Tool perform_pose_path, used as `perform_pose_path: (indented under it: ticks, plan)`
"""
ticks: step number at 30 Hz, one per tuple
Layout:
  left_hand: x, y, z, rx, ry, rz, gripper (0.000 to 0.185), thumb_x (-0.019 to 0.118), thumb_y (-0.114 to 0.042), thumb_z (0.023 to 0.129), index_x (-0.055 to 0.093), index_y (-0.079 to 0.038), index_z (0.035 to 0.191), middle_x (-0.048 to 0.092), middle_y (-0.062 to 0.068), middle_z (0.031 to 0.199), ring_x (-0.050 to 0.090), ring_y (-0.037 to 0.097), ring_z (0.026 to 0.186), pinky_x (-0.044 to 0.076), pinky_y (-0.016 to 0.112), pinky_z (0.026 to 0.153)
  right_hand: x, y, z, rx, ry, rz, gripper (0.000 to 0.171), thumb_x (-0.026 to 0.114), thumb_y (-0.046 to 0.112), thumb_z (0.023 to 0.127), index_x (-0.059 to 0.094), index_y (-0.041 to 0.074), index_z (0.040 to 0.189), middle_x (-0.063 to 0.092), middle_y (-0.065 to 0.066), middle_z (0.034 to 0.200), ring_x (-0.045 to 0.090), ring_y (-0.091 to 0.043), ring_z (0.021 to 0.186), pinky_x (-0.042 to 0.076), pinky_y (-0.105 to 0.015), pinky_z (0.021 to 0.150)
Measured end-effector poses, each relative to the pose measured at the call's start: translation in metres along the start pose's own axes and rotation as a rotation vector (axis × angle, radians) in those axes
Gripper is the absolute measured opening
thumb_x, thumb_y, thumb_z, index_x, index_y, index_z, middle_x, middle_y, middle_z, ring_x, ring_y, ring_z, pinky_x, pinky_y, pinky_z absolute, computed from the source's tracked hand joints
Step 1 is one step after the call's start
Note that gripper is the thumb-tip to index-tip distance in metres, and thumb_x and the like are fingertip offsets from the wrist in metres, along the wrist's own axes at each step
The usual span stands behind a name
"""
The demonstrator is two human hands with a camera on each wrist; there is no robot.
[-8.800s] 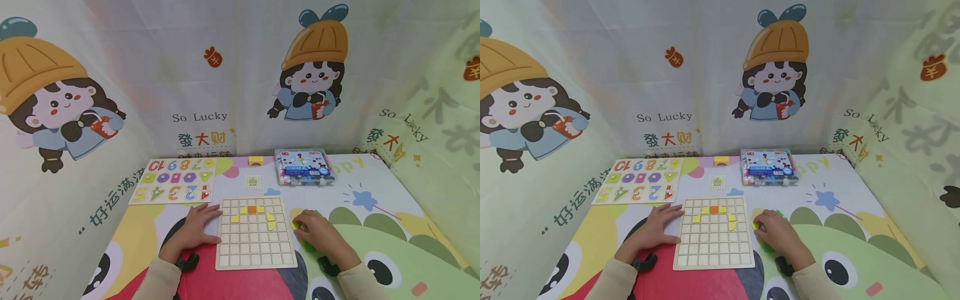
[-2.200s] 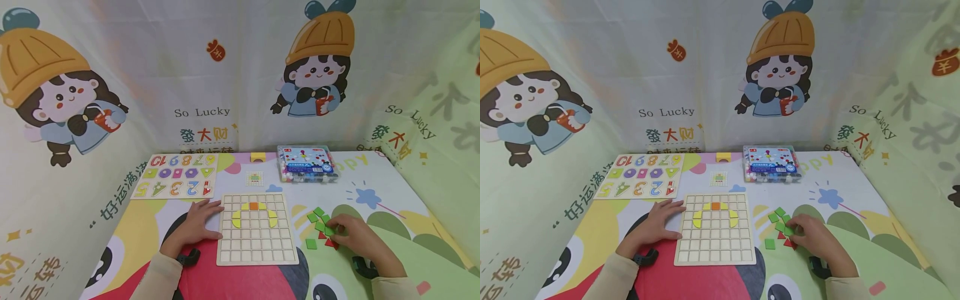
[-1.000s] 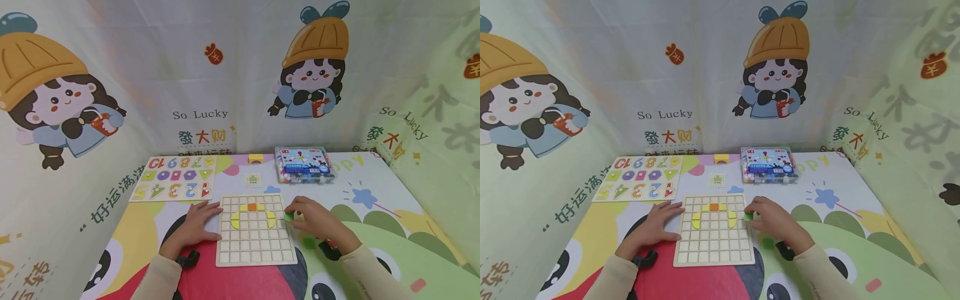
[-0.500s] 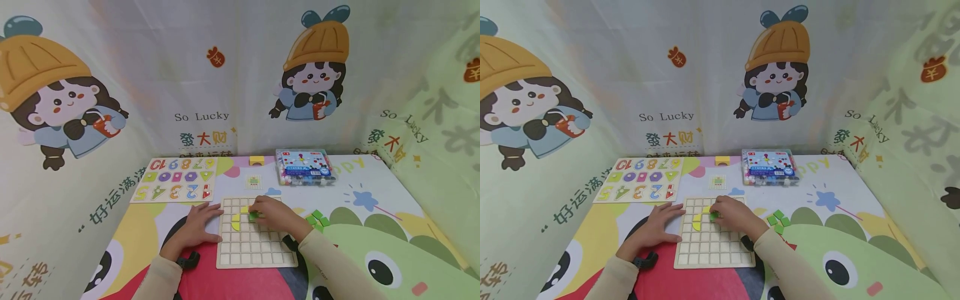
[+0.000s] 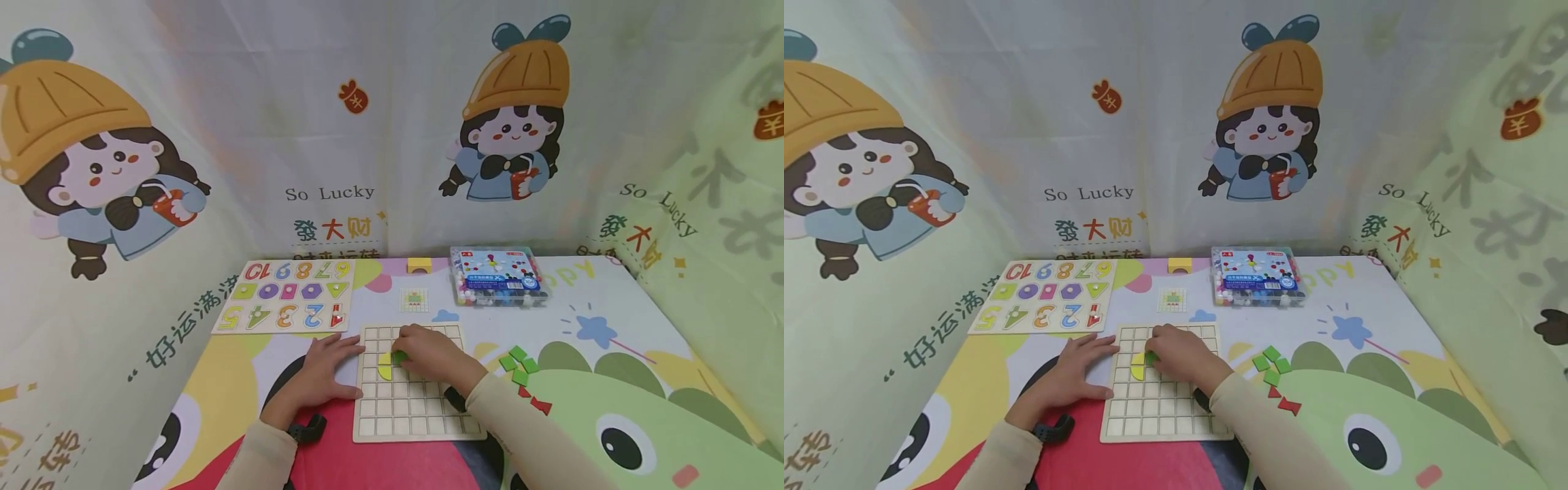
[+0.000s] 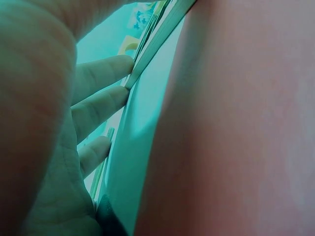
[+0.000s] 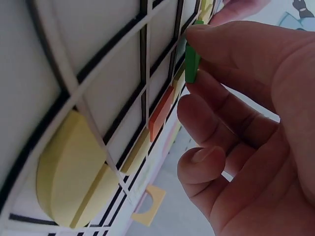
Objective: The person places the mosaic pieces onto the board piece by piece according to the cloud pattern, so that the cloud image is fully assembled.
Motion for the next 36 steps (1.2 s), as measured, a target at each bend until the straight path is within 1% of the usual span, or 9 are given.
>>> perform_pose_path:
  ticks: [5,9,16,21,27,32,36]
  plan:
    - [0.0011,-0.0001,-0.0006,-0.003,-0.003,0.003,0.083,0.088,-0.045,0.078,0.059,-0.019,0.151,0.047,0.005,0.166,0.024,0.042,0.159,0.005,0.076,0.126,0.0037,-0.0004,0.0001,-0.01,-0.016,-0.009,0.019,0.077,0.02,0.097,0.079,0.019,0.116,0.067,0.002,0.109,0.062,-0.012,0.1,0.061,-0.035,0.088]
    - [0.0014,0.0002,-0.0011,0.0,-0.006,0.008,0.082,0.088,-0.044,0.078,0.059,-0.019,0.151,0.047,0.006,0.166,0.024,0.043,0.158,0.005,0.076,0.126,0.0047,-0.0005,-0.0008,-0.011,-0.025,-0.019,0.019,0.077,0.02,0.097,0.079,0.02,0.115,0.067,0.003,0.107,0.062,-0.012,0.099,0.061,-0.035,0.087]
    - [0.0014,-0.001,-0.0018,-0.004,-0.005,0.01,0.082,0.088,-0.044,0.078,0.06,-0.02,0.151,0.047,0.005,0.166,0.024,0.042,0.159,0.005,0.075,0.127,0.0055,-0.0008,-0.0006,0.007,-0.021,-0.019,0.019,0.078,0.022,0.097,0.079,0.02,0.115,0.067,0.003,0.108,0.062,-0.012,0.1,0.061,-0.035,0.087]
    - [0.0014,-0.002,-0.0016,0.005,-0.016,0.017,0.083,0.089,-0.045,0.078,0.06,-0.019,0.151,0.047,0.006,0.165,0.025,0.044,0.158,0.007,0.076,0.126,0.0042,-0.0007,-0.0004,0.009,-0.02,-0.012,0.019,0.079,0.022,0.096,0.079,0.019,0.115,0.067,0.002,0.108,0.062,-0.012,0.099,0.062,-0.036,0.087]
    - [0.0002,-0.0027,-0.0015,0.015,-0.017,0.011,0.082,0.089,-0.045,0.078,0.06,-0.017,0.15,0.047,0.007,0.165,0.025,0.045,0.158,0.006,0.077,0.126,0.0042,-0.0011,0.0008,0.001,-0.018,-0.005,0.019,0.079,0.022,0.096,0.079,0.019,0.114,0.067,0.002,0.108,0.062,-0.012,0.098,0.061,-0.035,0.088]
    - [0.0022,-0.0018,0.0001,0.004,-0.008,0.008,0.082,0.089,-0.044,0.078,0.06,-0.018,0.15,0.047,0.006,0.166,0.025,0.043,0.158,0.006,0.075,0.127,0.0047,-0.0012,0.0008,-0.006,-0.023,-0.009,0.018,0.08,0.022,0.095,0.079,0.019,0.113,0.067,0.002,0.107,0.062,-0.011,0.096,0.061,-0.034,0.086]
    - [0.003,-0.0013,0.0006,-0.004,-0.007,0.009,0.083,0.089,-0.044,0.077,0.06,-0.019,0.151,0.047,0.005,0.166,0.025,0.042,0.159,0.006,0.074,0.127,0.0045,-0.0027,-0.0002,0.003,-0.023,-0.001,0.02,0.079,0.022,0.095,0.08,0.019,0.115,0.069,0.002,0.108,0.064,-0.012,0.099,0.061,-0.034,0.09]
Point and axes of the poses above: each hand's wrist, its own z-axis towards the middle knuckle, its own x-axis out of the palm, y = z × x, the point moved 2 cm from there along z, towards the middle knuckle
